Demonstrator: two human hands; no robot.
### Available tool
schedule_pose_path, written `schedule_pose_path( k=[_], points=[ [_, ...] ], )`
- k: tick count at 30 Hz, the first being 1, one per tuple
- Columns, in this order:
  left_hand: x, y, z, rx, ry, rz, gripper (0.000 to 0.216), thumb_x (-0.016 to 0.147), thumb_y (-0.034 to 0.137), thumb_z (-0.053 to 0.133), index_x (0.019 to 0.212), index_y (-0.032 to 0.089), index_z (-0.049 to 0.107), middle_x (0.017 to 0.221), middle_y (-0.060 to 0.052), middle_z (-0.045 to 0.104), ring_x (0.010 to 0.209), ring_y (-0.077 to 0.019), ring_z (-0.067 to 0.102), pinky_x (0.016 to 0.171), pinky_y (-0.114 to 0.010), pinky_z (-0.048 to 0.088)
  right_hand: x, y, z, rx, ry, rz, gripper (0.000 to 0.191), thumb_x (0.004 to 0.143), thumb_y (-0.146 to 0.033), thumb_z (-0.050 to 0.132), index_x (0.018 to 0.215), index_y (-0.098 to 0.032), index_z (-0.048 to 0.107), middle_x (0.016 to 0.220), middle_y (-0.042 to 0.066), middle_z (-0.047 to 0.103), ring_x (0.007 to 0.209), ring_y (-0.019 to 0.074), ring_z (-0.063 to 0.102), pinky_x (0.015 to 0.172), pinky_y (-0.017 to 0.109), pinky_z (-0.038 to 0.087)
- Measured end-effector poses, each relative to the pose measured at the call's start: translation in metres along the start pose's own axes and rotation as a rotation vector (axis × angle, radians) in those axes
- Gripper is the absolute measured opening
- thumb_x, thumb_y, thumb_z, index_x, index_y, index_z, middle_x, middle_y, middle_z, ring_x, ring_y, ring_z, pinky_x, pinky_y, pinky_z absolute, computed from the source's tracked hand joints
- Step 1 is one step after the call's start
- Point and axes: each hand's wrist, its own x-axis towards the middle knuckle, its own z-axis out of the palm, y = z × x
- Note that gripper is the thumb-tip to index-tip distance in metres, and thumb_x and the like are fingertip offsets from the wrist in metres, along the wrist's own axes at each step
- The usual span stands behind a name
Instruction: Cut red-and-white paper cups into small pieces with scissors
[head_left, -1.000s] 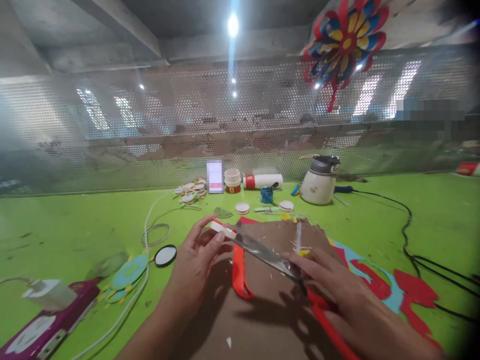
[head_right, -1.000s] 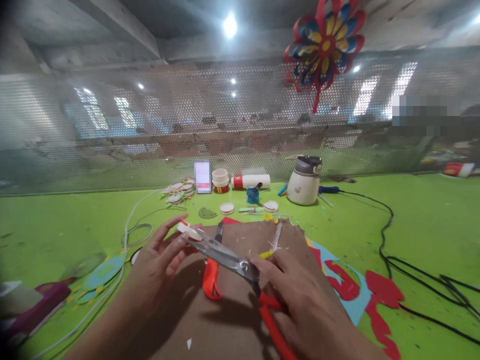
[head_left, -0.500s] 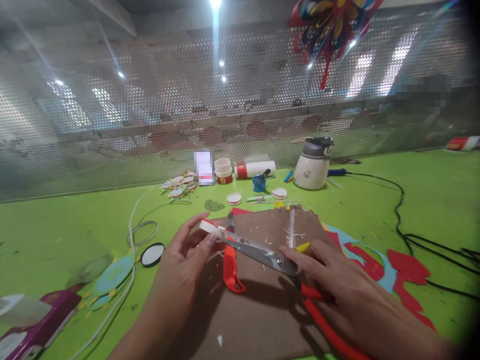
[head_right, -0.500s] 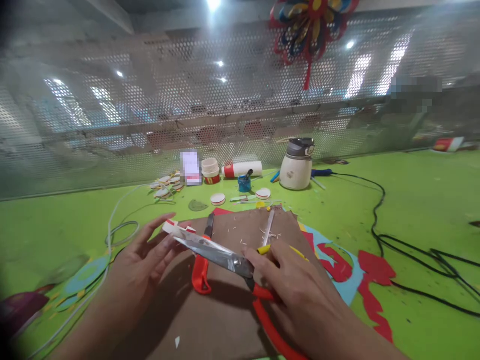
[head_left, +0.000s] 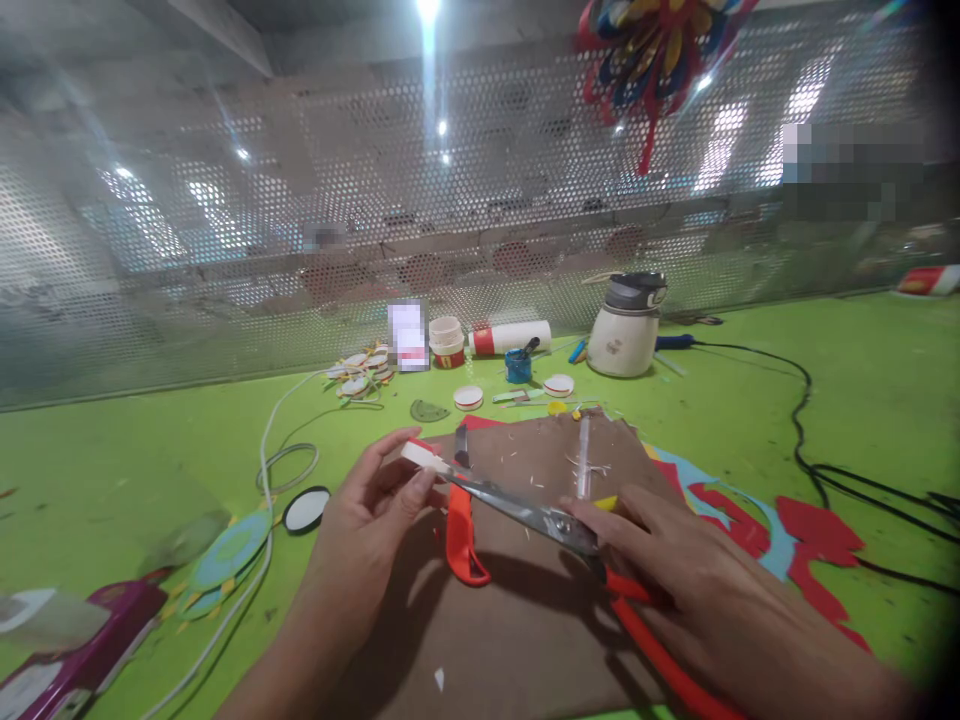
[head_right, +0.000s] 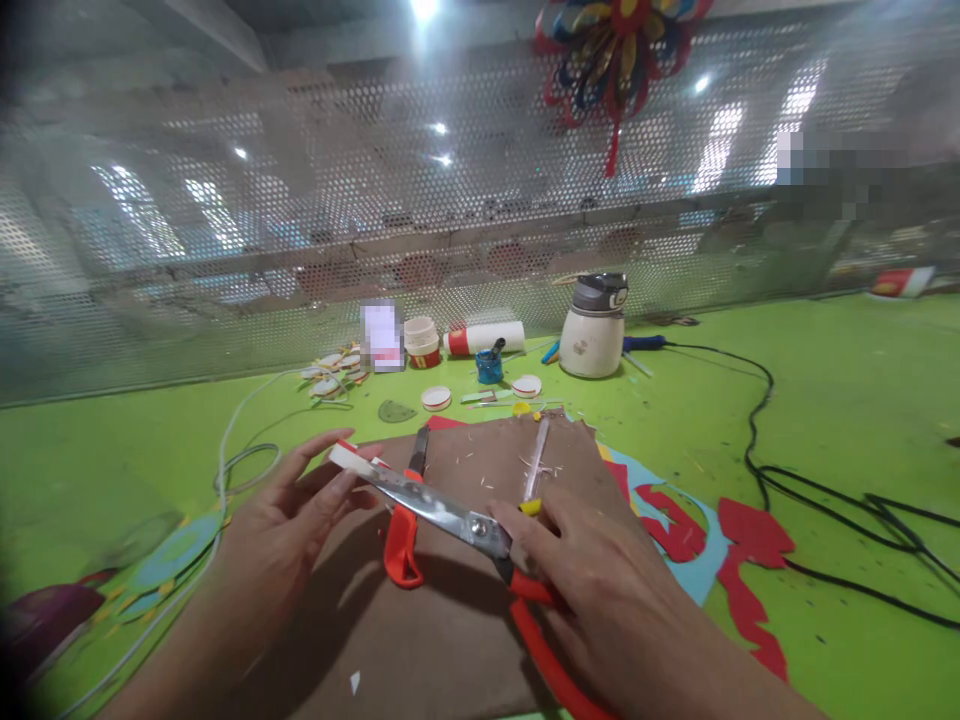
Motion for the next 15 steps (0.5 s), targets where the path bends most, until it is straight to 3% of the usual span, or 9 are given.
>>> schedule_pose_path(
  k=[6,15],
  points=[
    [0.0009,-0.0032,-0.0002,0.000,-0.029,0.008,0.041,0.086,0.039,0.080,0.120,0.026,0.063,0.103,-0.003,0.081,0.083,-0.0170,0.074,0.078,-0.029,0.062,0.0017,-0.0035,-0.0057,-0.012,-0.022,-0.011,0.055,0.089,-0.020,0.048,0.141,-0.026,0.064,0.105,0.014,0.070,0.088,0.0332,0.073,0.067,0.050,0.064],
    [0.0001,-0.0048,0.0012,-0.067,-0.080,-0.052,0.043,0.086,0.040,0.080,0.122,0.026,0.060,0.114,-0.005,0.080,0.086,-0.0174,0.076,0.081,-0.030,0.061,-0.0017,0.0025,-0.0021,0.031,-0.030,0.004,0.055,0.091,-0.019,0.050,0.144,-0.027,0.062,0.108,0.013,0.071,0.094,0.0338,0.072,0.076,0.055,0.063]
  ],
)
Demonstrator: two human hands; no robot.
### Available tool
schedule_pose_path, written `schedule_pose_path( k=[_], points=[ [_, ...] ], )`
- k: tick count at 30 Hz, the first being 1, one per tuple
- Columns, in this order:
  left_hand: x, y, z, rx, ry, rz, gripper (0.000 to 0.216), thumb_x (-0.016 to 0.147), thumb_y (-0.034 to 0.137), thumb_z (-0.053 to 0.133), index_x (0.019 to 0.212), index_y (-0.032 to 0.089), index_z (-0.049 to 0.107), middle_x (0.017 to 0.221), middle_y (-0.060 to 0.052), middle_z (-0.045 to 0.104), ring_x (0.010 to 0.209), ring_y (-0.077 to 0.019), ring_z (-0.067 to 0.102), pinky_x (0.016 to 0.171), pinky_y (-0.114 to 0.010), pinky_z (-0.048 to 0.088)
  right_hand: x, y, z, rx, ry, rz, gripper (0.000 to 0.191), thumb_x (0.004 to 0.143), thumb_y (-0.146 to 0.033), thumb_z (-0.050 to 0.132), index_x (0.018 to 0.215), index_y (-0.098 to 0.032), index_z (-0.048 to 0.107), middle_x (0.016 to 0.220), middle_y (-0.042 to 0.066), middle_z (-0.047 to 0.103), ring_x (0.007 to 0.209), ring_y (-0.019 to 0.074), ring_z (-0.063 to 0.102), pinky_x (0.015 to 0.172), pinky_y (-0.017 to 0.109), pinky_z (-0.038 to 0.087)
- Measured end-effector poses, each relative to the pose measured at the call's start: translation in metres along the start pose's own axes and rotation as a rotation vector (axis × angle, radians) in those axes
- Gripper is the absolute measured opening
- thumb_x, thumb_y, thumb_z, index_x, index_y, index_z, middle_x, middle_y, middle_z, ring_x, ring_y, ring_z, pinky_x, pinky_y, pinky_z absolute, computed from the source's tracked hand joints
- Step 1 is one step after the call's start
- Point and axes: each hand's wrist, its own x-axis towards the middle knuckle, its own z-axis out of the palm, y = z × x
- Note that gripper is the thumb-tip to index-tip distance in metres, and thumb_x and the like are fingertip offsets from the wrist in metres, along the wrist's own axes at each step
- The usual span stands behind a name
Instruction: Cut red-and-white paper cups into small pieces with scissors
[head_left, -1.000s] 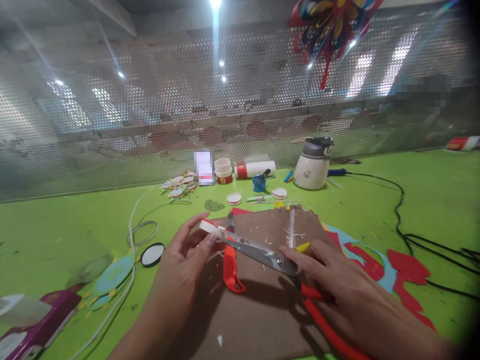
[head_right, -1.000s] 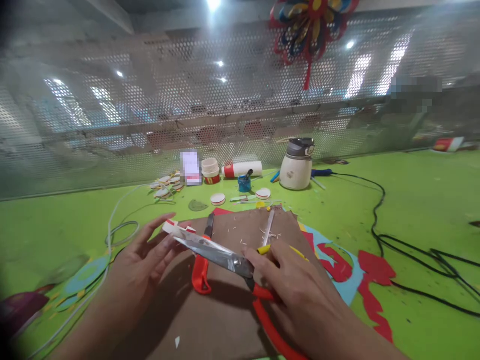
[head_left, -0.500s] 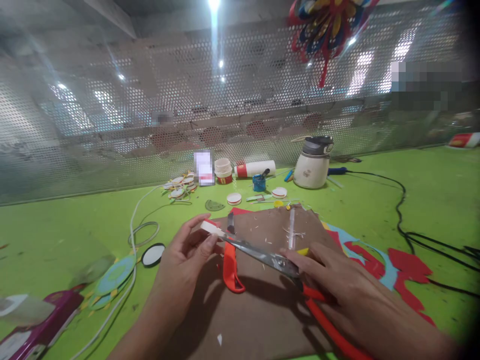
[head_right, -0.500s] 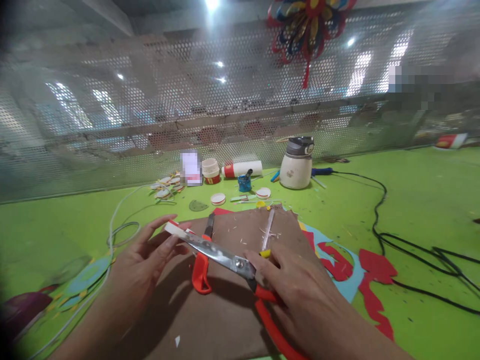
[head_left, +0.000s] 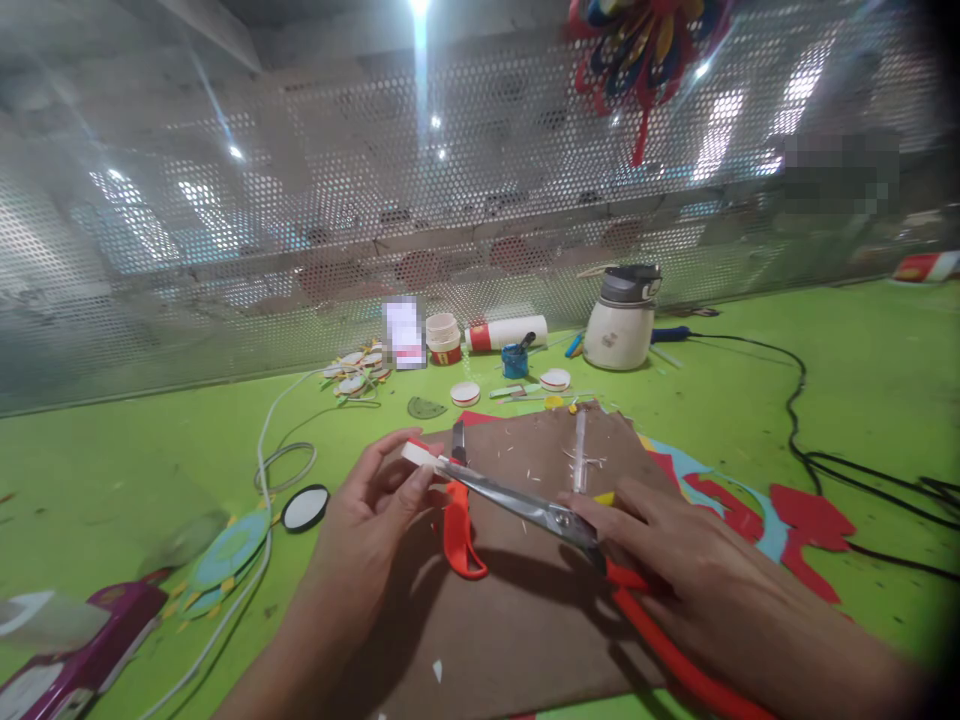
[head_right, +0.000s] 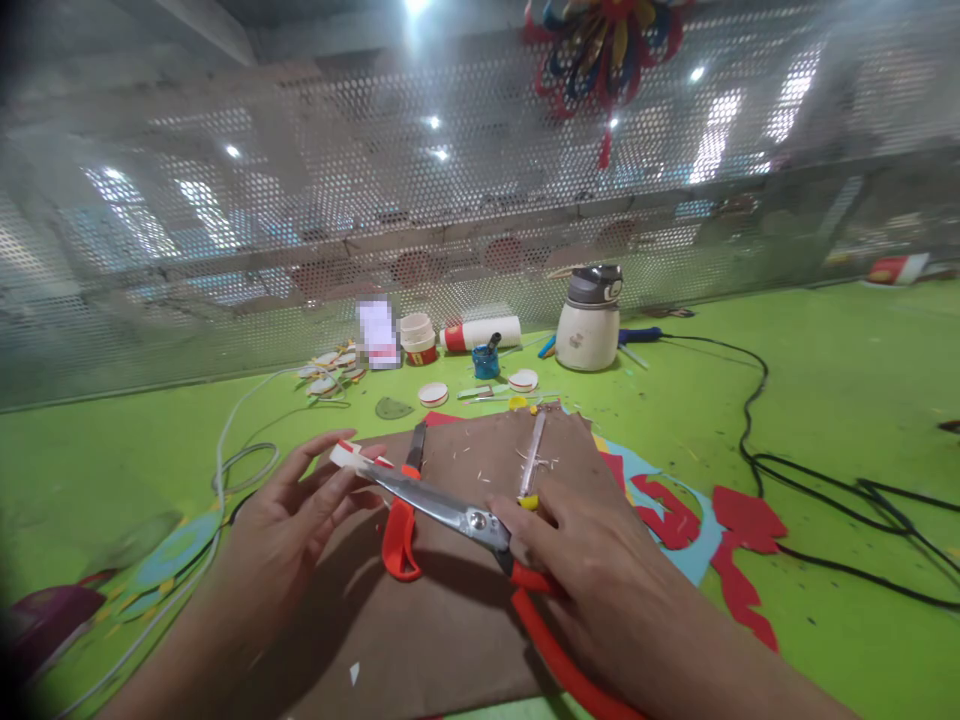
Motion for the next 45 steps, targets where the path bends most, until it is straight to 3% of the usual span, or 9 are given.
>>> schedule_pose_path(
  k=[12,25,38,45],
  points=[
    [-0.003,-0.001,-0.002,-0.053,-0.091,-0.021,0.037,0.090,0.042,0.076,0.120,0.029,0.060,0.114,-0.005,0.080,0.097,-0.0209,0.077,0.084,-0.031,0.062,-0.002,0.002,-0.006,-0.010,0.046,-0.066,0.038,0.096,-0.018,0.049,0.129,-0.029,0.065,0.108,0.010,0.070,0.093,0.0269,0.073,0.074,0.044,0.063],
    [-0.004,0.001,-0.005,0.019,-0.104,-0.001,0.037,0.091,0.043,0.075,0.122,0.029,0.061,0.117,-0.004,0.080,0.100,-0.0203,0.077,0.088,-0.032,0.062,-0.007,0.007,-0.006,-0.020,-0.024,-0.047,0.044,0.098,-0.017,0.048,0.139,-0.031,0.056,0.120,0.012,0.067,0.103,0.0277,0.071,0.082,0.047,0.062],
    [-0.002,-0.002,-0.005,0.003,-0.103,-0.001,0.033,0.092,0.042,0.075,0.119,0.030,0.063,0.119,-0.002,0.080,0.102,-0.0186,0.077,0.088,-0.029,0.062,-0.002,0.003,-0.010,-0.067,0.032,-0.095,0.037,0.093,-0.013,0.048,0.124,-0.027,0.064,0.114,0.012,0.071,0.093,0.0273,0.073,0.073,0.044,0.063],
    [-0.003,-0.002,0.000,-0.077,-0.104,-0.029,0.035,0.091,0.040,0.076,0.120,0.028,0.060,0.118,-0.005,0.081,0.105,-0.0204,0.077,0.090,-0.030,0.060,-0.003,0.002,-0.010,-0.099,0.096,-0.141,0.043,0.091,-0.013,0.051,0.130,-0.026,0.063,0.112,0.012,0.074,0.095,0.0275,0.075,0.072,0.041,0.064]
  ],
)
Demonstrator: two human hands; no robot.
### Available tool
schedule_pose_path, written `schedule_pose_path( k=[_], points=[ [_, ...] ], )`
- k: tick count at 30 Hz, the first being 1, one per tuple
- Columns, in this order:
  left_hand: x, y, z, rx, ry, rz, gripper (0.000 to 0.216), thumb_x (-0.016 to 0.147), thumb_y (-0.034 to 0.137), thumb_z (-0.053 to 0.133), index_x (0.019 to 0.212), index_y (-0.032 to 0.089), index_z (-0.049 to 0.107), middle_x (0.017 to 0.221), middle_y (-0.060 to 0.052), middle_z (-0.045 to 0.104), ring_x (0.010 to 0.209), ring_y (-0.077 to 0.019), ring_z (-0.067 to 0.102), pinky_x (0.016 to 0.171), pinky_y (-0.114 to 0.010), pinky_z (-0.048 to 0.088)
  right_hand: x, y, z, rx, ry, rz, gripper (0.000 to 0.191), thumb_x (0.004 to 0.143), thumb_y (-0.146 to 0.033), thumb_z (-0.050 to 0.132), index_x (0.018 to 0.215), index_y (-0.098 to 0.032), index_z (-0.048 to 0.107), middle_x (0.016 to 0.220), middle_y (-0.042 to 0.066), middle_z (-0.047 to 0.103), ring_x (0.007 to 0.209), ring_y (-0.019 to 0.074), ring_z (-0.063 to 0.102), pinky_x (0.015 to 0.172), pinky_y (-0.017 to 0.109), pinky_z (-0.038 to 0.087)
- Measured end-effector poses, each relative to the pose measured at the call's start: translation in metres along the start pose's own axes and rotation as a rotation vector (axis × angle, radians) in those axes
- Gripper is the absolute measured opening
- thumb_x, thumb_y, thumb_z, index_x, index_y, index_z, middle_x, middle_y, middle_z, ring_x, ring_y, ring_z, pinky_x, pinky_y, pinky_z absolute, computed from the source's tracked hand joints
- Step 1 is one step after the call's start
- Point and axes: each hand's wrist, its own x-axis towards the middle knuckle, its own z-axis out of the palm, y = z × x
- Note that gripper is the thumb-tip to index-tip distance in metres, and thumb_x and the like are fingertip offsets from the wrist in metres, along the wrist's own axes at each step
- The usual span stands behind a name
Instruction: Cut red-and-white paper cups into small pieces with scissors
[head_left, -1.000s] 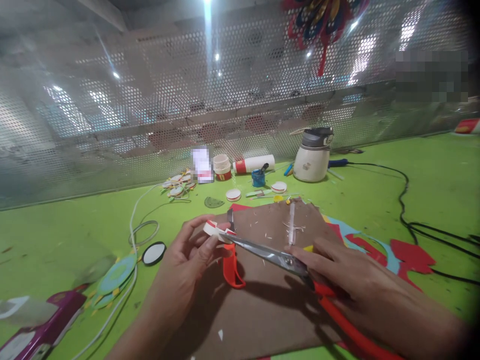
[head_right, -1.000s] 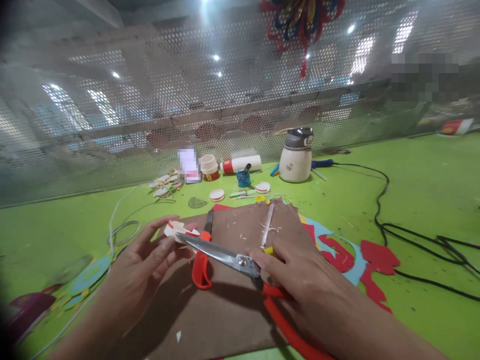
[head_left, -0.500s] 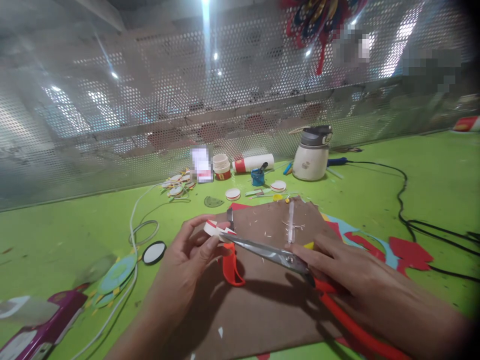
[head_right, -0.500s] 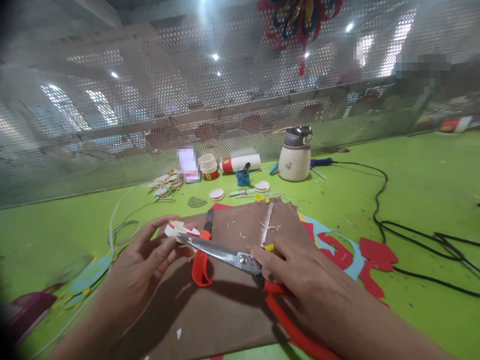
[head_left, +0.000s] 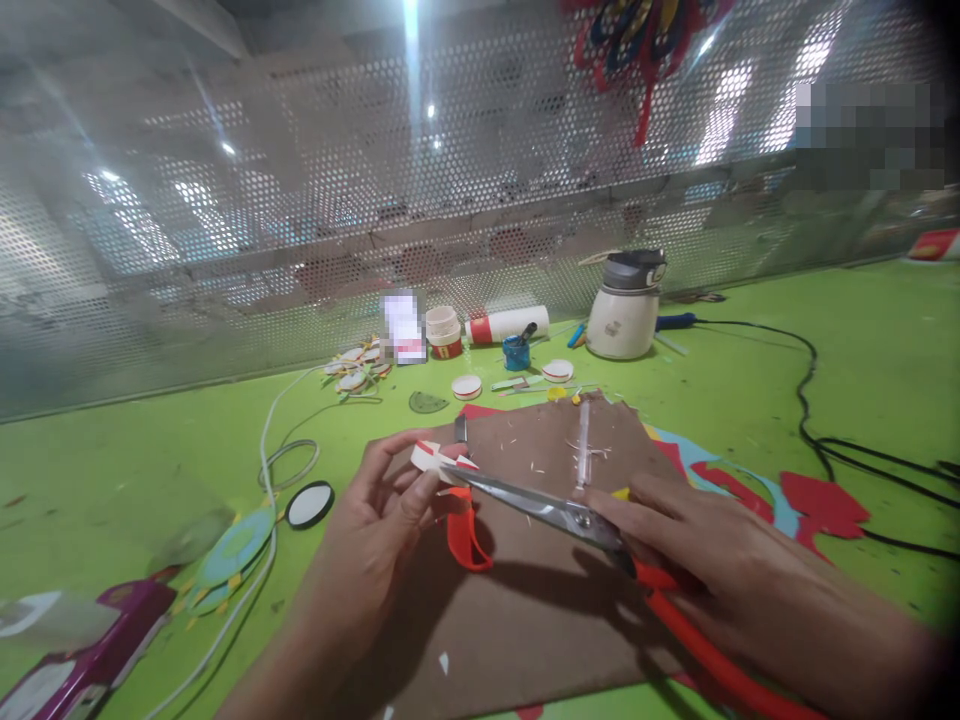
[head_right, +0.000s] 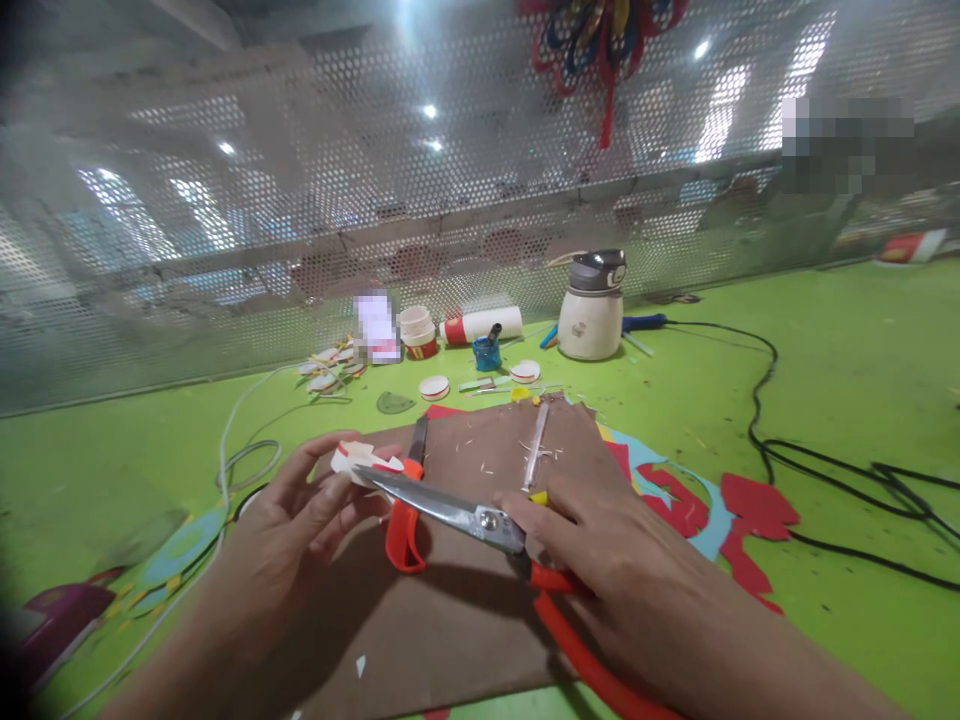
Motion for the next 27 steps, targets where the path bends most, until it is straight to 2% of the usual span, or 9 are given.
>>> schedule_pose_path(
  k=[5,14,18,22,27],
  points=[
    [-0.0019,0.0024,0.0005,0.023,0.018,-0.005,0.037,0.090,0.042,0.077,0.120,0.027,0.062,0.117,-0.005,0.081,0.103,-0.0202,0.077,0.090,-0.030,0.059,-0.0047,0.0006,0.0025,-0.018,-0.024,0.038,0.043,0.091,-0.015,0.054,0.130,-0.029,0.062,0.118,0.011,0.074,0.097,0.0288,0.075,0.071,0.042,0.064],
    [-0.0020,0.0023,0.0016,0.065,0.025,-0.015,0.037,0.091,0.044,0.075,0.121,0.028,0.059,0.123,-0.007,0.079,0.108,-0.0236,0.075,0.092,-0.035,0.058,0.0005,-0.0045,-0.0028,0.020,-0.027,0.050,0.038,0.091,-0.014,0.051,0.123,-0.027,0.068,0.108,0.009,0.077,0.091,0.0272,0.076,0.070,0.040,0.063],
    [-0.0038,0.0050,0.0038,0.147,0.033,0.008,0.034,0.093,0.044,0.072,0.121,0.029,0.059,0.122,-0.006,0.078,0.100,-0.0235,0.077,0.087,-0.036,0.060,0.0021,-0.0058,-0.0046,0.036,-0.055,0.084,0.036,0.093,-0.017,0.051,0.122,-0.026,0.069,0.112,0.011,0.075,0.095,0.0281,0.076,0.074,0.043,0.065],
    [-0.0045,0.0073,0.0057,0.187,0.039,0.023,0.032,0.093,0.043,0.071,0.119,0.028,0.060,0.122,-0.006,0.078,0.096,-0.0230,0.077,0.082,-0.034,0.062,0.0021,-0.0057,-0.0050,0.051,-0.091,0.100,0.039,0.092,-0.017,0.050,0.126,-0.026,0.067,0.113,0.012,0.075,0.099,0.0295,0.075,0.077,0.048,0.065],
    [-0.0056,0.0040,0.0072,0.179,0.053,0.034,0.033,0.093,0.042,0.072,0.121,0.028,0.060,0.120,-0.006,0.078,0.097,-0.0226,0.076,0.083,-0.034,0.061,-0.0008,-0.0054,-0.0020,0.045,-0.115,0.120,0.046,0.092,-0.017,0.053,0.136,-0.026,0.063,0.116,0.012,0.075,0.100,0.0298,0.074,0.079,0.048,0.064]
  ],
)
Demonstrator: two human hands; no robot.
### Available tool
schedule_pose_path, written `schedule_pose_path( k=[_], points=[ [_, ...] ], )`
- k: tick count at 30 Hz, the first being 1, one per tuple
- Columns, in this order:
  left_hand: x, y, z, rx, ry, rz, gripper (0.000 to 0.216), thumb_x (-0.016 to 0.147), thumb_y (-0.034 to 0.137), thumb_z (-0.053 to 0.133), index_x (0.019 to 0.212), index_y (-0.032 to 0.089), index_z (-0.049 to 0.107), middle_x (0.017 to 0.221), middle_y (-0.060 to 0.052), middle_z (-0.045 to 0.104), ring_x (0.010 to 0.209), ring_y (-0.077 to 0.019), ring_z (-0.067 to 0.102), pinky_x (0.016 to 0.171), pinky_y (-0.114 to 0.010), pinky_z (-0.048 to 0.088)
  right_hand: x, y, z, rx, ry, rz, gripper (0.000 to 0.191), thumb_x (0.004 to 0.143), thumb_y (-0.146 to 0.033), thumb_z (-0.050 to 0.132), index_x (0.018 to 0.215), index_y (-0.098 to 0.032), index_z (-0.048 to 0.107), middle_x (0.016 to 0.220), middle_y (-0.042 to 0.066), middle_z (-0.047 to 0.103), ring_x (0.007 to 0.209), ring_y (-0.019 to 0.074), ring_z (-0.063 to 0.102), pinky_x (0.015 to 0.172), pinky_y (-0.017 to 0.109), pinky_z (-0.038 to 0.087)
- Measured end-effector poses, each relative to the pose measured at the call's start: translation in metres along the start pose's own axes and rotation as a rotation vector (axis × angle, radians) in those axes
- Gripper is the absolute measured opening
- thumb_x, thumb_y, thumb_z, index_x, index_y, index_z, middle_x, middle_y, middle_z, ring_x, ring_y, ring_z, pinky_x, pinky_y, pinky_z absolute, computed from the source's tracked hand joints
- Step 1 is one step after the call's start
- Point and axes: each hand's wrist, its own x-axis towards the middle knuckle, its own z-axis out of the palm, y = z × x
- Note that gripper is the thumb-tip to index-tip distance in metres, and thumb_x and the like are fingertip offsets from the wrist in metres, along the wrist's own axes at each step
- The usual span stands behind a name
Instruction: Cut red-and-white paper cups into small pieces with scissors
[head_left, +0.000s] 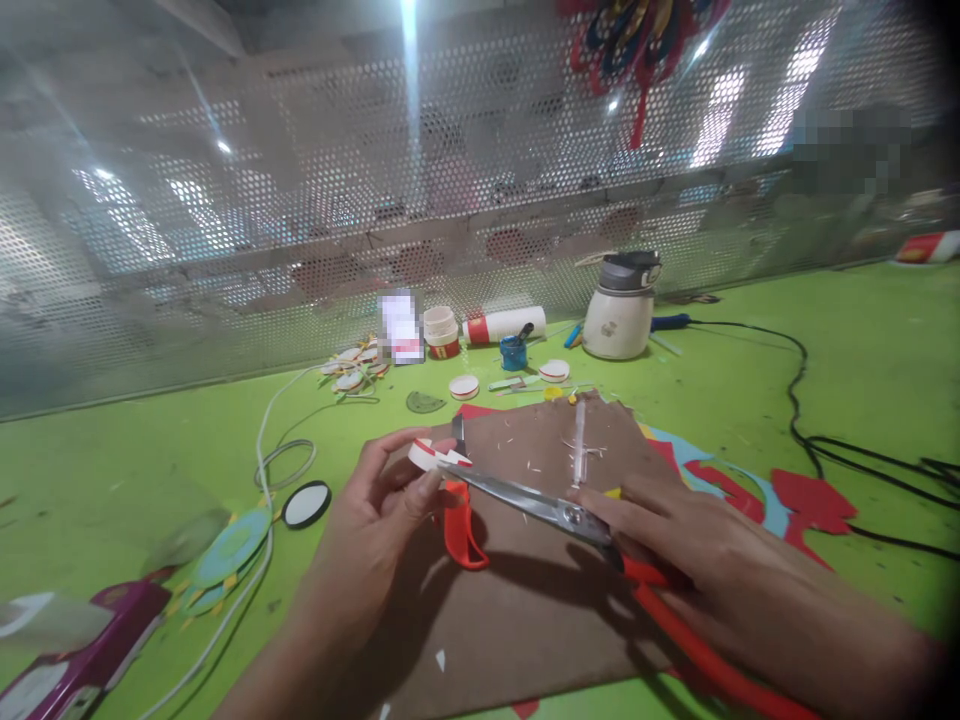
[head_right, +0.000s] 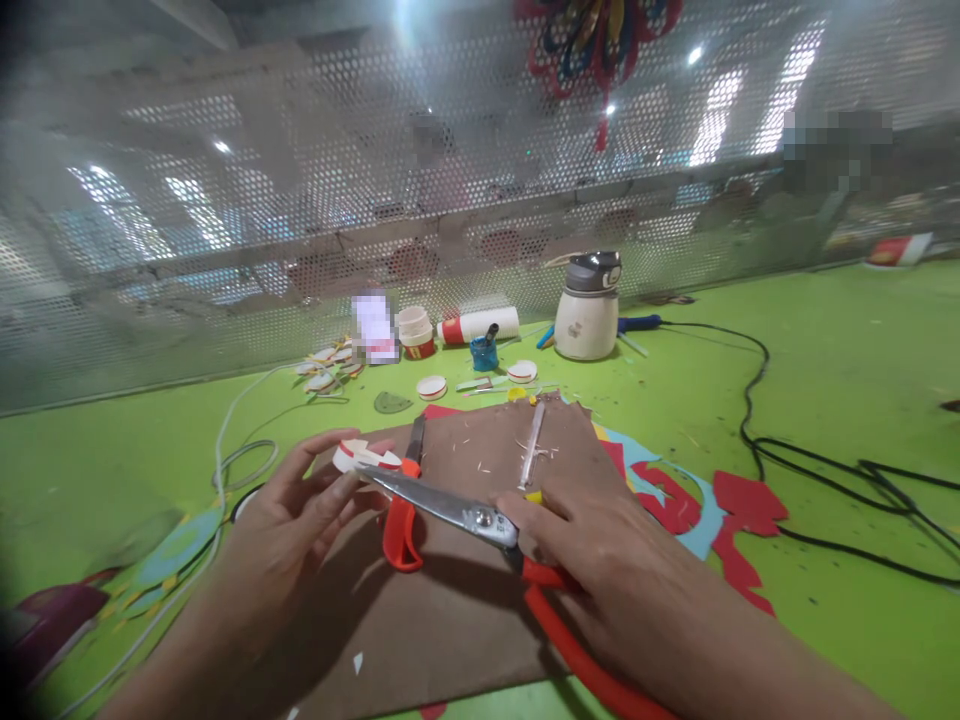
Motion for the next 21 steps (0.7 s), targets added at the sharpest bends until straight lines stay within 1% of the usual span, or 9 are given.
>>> schedule_pose_path(
  k=[4,6,11,14,18,21],
  points=[
    [0.0005,-0.0040,-0.0013,-0.041,-0.008,-0.008,0.036,0.093,0.042,0.072,0.123,0.029,0.059,0.124,-0.008,0.077,0.099,-0.0243,0.076,0.083,-0.037,0.061,0.0005,-0.0005,0.0000,0.019,0.002,-0.005,0.042,0.093,-0.017,0.053,0.131,-0.028,0.065,0.112,0.009,0.075,0.097,0.0284,0.074,0.077,0.045,0.063],
    [0.0013,-0.0051,-0.0021,-0.047,-0.011,-0.012,0.036,0.093,0.041,0.072,0.124,0.030,0.058,0.123,-0.008,0.077,0.098,-0.0250,0.076,0.083,-0.038,0.061,0.0014,-0.0010,-0.0007,0.025,0.023,-0.017,0.040,0.092,-0.017,0.053,0.128,-0.029,0.066,0.109,0.009,0.075,0.096,0.0281,0.074,0.075,0.043,0.063],
    [0.0032,-0.0056,-0.0021,-0.068,-0.023,-0.016,0.032,0.094,0.040,0.071,0.122,0.030,0.058,0.122,-0.008,0.077,0.098,-0.0235,0.076,0.083,-0.036,0.061,0.0014,-0.0010,0.0008,0.008,0.090,-0.045,0.043,0.090,-0.016,0.053,0.128,-0.029,0.066,0.110,0.009,0.076,0.096,0.0287,0.075,0.074,0.043,0.063],
    [0.0046,-0.0069,-0.0031,-0.064,-0.029,-0.021,0.035,0.094,0.040,0.071,0.123,0.030,0.058,0.119,-0.007,0.077,0.097,-0.0233,0.076,0.082,-0.036,0.061,-0.0002,0.0006,0.0038,-0.014,0.115,-0.046,0.044,0.090,-0.016,0.052,0.130,-0.029,0.066,0.111,0.010,0.077,0.096,0.0294,0.075,0.073,0.043,0.063],
    [0.0048,-0.0085,-0.0049,-0.044,-0.058,-0.021,0.035,0.094,0.041,0.071,0.124,0.030,0.057,0.115,-0.006,0.078,0.090,-0.0222,0.076,0.079,-0.036,0.061,-0.0024,0.0025,0.0061,-0.021,0.098,-0.035,0.046,0.090,-0.016,0.054,0.132,-0.029,0.067,0.109,0.009,0.077,0.095,0.0288,0.075,0.073,0.042,0.063],
    [0.0026,-0.0070,-0.0031,-0.024,-0.035,-0.010,0.035,0.093,0.041,0.072,0.123,0.029,0.058,0.117,-0.007,0.078,0.092,-0.0222,0.076,0.082,-0.036,0.060,-0.0023,0.0019,0.0053,-0.049,0.095,-0.049,0.045,0.090,-0.017,0.051,0.131,-0.027,0.068,0.107,0.009,0.079,0.089,0.0291,0.076,0.068,0.044,0.064]
  ],
)
